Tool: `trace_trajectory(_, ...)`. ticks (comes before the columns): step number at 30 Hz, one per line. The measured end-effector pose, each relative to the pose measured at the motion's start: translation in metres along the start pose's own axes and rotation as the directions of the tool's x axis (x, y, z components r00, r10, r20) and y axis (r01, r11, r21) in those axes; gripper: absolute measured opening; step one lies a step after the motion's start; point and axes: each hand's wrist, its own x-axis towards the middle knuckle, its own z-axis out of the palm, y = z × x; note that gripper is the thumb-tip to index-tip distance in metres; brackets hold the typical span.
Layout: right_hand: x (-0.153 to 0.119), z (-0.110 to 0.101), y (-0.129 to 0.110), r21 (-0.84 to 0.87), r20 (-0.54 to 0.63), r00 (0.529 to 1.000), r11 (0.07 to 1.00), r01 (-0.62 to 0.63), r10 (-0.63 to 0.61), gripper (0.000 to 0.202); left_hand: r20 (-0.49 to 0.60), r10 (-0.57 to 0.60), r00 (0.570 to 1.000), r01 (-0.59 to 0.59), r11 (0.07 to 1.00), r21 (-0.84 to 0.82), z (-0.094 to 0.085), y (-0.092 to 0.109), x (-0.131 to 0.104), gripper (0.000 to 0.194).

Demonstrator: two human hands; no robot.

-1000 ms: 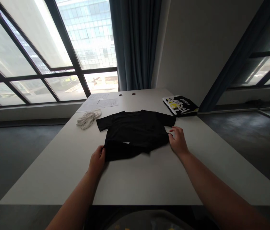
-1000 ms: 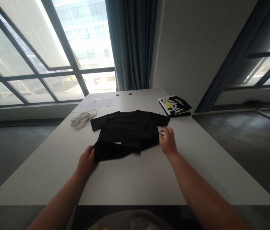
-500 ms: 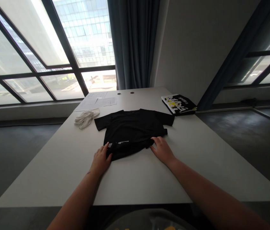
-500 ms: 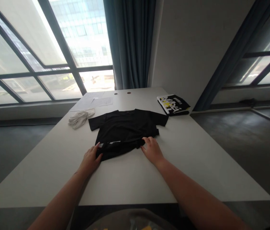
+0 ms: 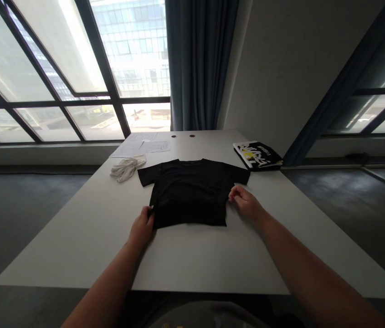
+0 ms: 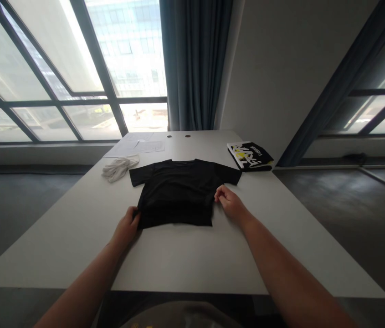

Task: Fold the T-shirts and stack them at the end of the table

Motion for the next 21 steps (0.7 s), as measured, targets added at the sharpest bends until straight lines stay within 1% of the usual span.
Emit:
trace_trajectory(1,-0.001,-0.001,-0.004,-0.035,0.092,0.996,0.999,0.014,-0.011,0.014,-0.010,-0.005,1.000,0.005,0.999,-0.033,0.000,-0.001,0.000,0.021)
trace_trajectory(2,-0.003,0.000,-0.008,-0.075,0.202,0.979,0.996,0.038,-0.022,0.022,-0.017,-0.003,1.000,0.002,0.998,-0.059,-0.001,-0.001,0.001,0.021)
trace_trajectory(3,-0.006,0.004,-0.011,-0.120,0.306,0.951,0.990,0.070,-0.030,0.033,-0.023,-0.002,1.000,0.000,0.997,-0.079,-0.001,-0.001,0.001,0.020)
trace_trajectory(4,-0.009,0.009,-0.012,-0.167,0.387,0.922,0.980,0.105,-0.033,0.045,-0.032,-0.010,0.999,0.007,0.995,-0.096,-0.002,-0.001,0.001,0.019)
trace_trajectory(5,-0.012,0.015,-0.011,-0.215,0.432,0.901,0.967,0.136,-0.031,0.055,-0.046,-0.027,0.999,0.022,0.994,-0.111,-0.003,0.000,0.001,0.019)
trace_trajectory(6,-0.015,0.022,-0.009,-0.263,0.440,0.898,0.952,0.158,-0.028,0.062,-0.065,-0.052,0.997,0.043,0.991,-0.130,-0.004,0.001,0.001,0.019)
trace_trajectory(7,-0.017,0.028,-0.005,-0.308,0.412,0.911,0.936,0.168,-0.028,0.063,-0.090,-0.081,0.993,0.066,0.986,-0.152,-0.005,0.002,0.001,0.020)
trace_trajectory(9,-0.020,0.035,0.005,-0.359,0.306,0.951,0.919,0.164,-0.050,0.057,-0.147,-0.142,0.979,0.110,0.972,-0.207,-0.009,0.006,0.001,0.021)
trace_trajectory(11,-0.018,0.033,0.013,-0.360,0.223,0.970,0.916,0.177,-0.100,0.051,-0.204,-0.193,0.960,0.136,0.955,-0.265,-0.013,0.008,0.000,0.021)
trace_trajectory(14,-0.013,0.017,0.015,-0.389,0.093,0.981,0.901,0.191,-0.168,0.040,-0.269,-0.241,0.933,0.144,0.931,-0.335,-0.018,0.010,-0.001,0.022)
trace_trajectory(17,-0.007,-0.011,0.004,-0.515,-0.079,0.978,0.848,0.124,-0.191,0.027,-0.308,-0.243,0.920,0.115,0.918,-0.380,-0.020,0.009,-0.002,0.022)
trace_trajectory(18,-0.005,-0.021,-0.002,-0.550,-0.101,0.976,0.829,0.106,-0.191,0.024,-0.319,-0.239,0.917,0.103,0.914,-0.392,-0.020,0.010,-0.002,0.022)
trace_trajectory(19,-0.005,-0.031,-0.008,-0.572,-0.091,0.979,0.814,0.100,-0.185,0.022,-0.324,-0.239,0.915,0.093,0.908,-0.408,-0.019,0.010,-0.003,0.021)
trace_trajectory(20,-0.005,-0.041,-0.014,-0.581,-0.050,0.984,0.807,0.109,-0.169,0.022,-0.322,-0.245,0.915,0.086,0.895,-0.437,-0.019,0.011,-0.003,0.020)
trace_trajectory(21,-0.006,-0.050,-0.021,-0.576,0.018,0.989,0.807,0.129,-0.145,0.023,-0.313,-0.259,0.914,0.081,0.872,-0.484,-0.020,0.012,-0.004,0.018)
